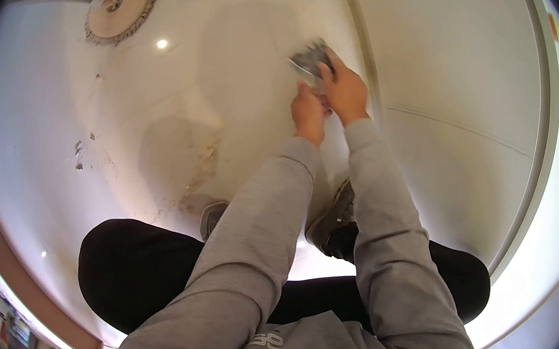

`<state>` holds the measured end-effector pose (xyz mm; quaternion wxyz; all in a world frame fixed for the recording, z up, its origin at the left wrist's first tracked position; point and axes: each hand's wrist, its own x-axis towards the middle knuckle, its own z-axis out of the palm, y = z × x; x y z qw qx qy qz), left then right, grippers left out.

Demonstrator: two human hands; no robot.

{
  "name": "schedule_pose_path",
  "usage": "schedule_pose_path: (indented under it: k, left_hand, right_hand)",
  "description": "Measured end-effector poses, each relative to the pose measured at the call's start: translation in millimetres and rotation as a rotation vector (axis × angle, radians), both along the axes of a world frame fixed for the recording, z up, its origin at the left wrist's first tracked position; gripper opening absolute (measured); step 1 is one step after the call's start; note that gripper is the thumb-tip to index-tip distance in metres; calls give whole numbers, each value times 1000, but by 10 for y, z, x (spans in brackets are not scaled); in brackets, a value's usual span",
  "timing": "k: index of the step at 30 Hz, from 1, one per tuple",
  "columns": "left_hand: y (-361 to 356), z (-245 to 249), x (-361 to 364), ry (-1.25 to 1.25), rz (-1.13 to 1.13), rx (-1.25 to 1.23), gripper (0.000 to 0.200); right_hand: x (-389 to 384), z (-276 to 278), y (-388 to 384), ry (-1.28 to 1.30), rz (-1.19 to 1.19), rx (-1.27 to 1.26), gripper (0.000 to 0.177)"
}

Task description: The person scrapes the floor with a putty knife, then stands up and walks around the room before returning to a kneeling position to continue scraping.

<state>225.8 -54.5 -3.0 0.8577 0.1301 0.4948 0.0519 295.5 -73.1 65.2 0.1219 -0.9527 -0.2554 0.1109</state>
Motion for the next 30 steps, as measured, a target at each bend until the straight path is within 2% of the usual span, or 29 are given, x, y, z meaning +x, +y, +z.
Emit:
schedule_pose_path:
  k: [5,7,8,9,11,12,13,14,15,16,17,18,19,20,21,23,25,27,30]
  left_hand:
    - [-123,179,-85,-22,-46,-22,68]
    - [-149,184,-135,-105,-33,-118,72]
    - [-124,222,-119,31,-18,-68,75]
    - [-97,187,-130,33,-13,-63,75]
    - [-59,69,-173,-2,342,-109,75]
    - [-3,179,-240,21,328,-44,76]
    - [-33,63,-266,15,329,-38,76]
    - [-150,-184,-307,77,273,125,76]
    - [-186,-238,-348,136,216,285,77]
    - [-221,-283,-367,131,217,281,77]
    - [-197,-243,-382,126,215,169,76]
    - [-174,-185,-389,119,213,57,76]
    - [-161,-122,-392,110,220,53,76]
    - [-124,-24,-393,56,220,-60,75]
    - [-87,59,-390,1,218,-172,74]
    - [-1,189,-364,-5,204,-137,71]
    - [42,245,-351,-3,184,-98,68]
    - [100,252,-335,-7,158,-73,70]
    - [135,222,-307,27,193,-27,66]
  right_hand:
    - [46,-115,-578,-23,-38,-192,48]
    - [46,-262,-419,50,-17,-99,48]
    - [13,-248,-148,77,87,-93,48]
    - [-49,-215,95,96,185,-83,47]
    - [-110,-226,541,155,281,-105,48]
    - [-195,-206,715,150,282,-96,48]
    - [-275,-172,878,135,419,-64,48]
    - [-334,-135,966,120,553,-39,48]
    - [-391,-81,1001,113,549,-42,48]
    - [-460,-20,1020,158,418,40,51]
    - [-504,31,1021,200,291,121,54]
    - [-486,1,913,192,299,114,54]
    - [-435,-34,718,197,100,182,59]
    - [-366,-94,498,200,-100,251,63]
    - [-329,-97,269,173,-158,228,67]
    - [-176,-243,-245,95,-219,146,72]
    - [19,-452,-566,166,-393,54,67]
    - [155,-452,-544,-30,-247,-43,50]
    - [511,-620,-322,-62,-156,-135,43]
